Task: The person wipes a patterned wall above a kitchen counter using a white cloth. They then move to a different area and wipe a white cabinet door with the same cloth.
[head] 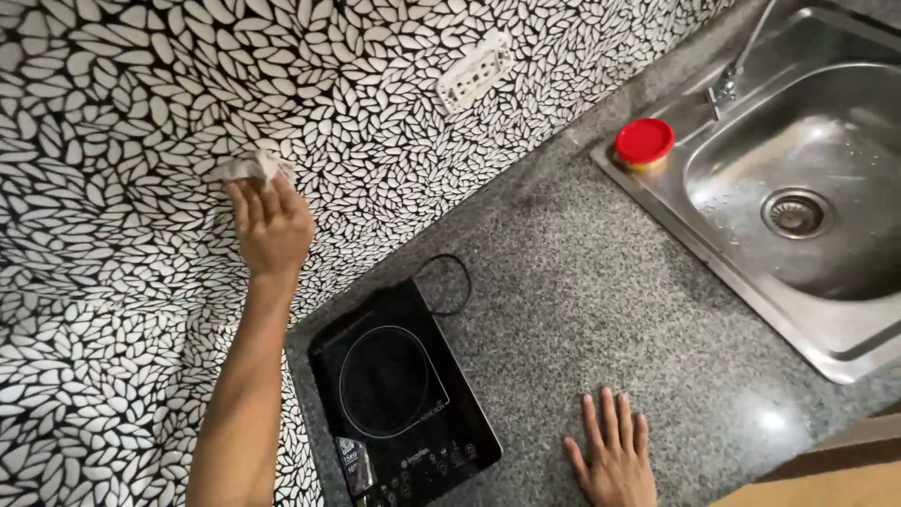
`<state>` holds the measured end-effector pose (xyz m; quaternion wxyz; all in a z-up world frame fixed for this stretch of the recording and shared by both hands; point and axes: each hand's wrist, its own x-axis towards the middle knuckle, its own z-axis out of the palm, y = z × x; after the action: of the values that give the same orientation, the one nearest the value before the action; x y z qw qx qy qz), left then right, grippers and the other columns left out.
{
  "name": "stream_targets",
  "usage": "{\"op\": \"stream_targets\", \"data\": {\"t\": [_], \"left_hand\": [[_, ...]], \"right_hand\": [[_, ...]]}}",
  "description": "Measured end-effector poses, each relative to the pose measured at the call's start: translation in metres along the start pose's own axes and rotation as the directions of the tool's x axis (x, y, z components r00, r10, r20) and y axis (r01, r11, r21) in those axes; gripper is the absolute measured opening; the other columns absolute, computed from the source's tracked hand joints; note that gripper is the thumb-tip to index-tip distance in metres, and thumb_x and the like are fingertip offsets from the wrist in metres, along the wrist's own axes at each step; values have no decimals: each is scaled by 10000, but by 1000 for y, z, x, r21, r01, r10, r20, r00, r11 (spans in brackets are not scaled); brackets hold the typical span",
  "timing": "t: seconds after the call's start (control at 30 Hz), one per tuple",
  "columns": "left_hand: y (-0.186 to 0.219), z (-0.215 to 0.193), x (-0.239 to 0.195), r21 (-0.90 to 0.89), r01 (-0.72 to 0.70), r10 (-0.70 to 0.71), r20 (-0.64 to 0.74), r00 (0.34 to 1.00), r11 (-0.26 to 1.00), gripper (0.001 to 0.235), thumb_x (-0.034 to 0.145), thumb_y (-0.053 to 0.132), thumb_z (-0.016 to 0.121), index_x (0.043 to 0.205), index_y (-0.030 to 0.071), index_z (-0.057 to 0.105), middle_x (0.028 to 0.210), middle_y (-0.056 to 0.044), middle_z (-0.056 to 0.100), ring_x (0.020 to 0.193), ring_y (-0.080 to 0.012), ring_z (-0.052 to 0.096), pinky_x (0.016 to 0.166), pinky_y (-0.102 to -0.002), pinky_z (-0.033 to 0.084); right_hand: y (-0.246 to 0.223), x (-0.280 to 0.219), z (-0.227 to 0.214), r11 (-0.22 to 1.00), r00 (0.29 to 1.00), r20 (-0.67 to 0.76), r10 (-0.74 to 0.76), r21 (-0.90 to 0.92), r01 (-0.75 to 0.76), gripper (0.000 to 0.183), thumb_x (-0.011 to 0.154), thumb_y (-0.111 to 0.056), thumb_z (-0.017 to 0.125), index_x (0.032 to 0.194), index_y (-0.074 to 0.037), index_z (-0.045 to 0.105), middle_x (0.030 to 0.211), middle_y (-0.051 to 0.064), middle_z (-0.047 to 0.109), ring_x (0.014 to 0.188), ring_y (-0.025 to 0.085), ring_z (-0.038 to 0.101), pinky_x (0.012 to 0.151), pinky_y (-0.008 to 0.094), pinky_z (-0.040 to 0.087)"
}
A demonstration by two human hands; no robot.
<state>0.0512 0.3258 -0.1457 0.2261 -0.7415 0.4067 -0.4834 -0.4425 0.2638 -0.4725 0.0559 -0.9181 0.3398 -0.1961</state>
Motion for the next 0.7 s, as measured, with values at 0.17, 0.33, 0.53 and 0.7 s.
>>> {"op": "stream_targets", "data": {"t": [0.17,0.33,0.53,0.7], "left_hand": [[-4,45,-9,-168,-89,30,-324,946,982,313,1047,97,717,1341,3,669,1233,-183,808,1215,-391,736,1204,-567,393],[21,29,36,-257,-259,228,-144,963,931,651,1104,211,727,1602,-60,408,1609,-253,505,1466,-459,455,1223,-569,363],[85,35,87,-184,-179,153,-149,977,966,473,1218,160,572,1584,-89,407,1584,-286,427,1448,-471,367,1225,-583,298],[175,97,87,-351,82,-148,-166,975,933,501,1123,7,612,1536,-32,331,1542,-288,488,1439,-467,501,1200,-679,275]], "right_hand": [[27,8,18,999,982,190,8,46,-17,755,931,-668,466,1558,-256,390,1636,40,351,1484,301,344,1176,501,307],[60,72,-8,988,998,27,-51,150,46,563,953,-435,558,1450,-170,541,1542,114,505,1412,387,470,1167,564,368],[105,153,18,991,994,88,-63,126,51,619,997,-408,515,1532,-103,448,1671,156,346,1579,422,243,1235,622,236],[115,197,38,990,989,143,-20,144,-1,666,1040,-485,421,1579,-93,401,1681,151,321,1560,463,207,1231,626,174]]}}
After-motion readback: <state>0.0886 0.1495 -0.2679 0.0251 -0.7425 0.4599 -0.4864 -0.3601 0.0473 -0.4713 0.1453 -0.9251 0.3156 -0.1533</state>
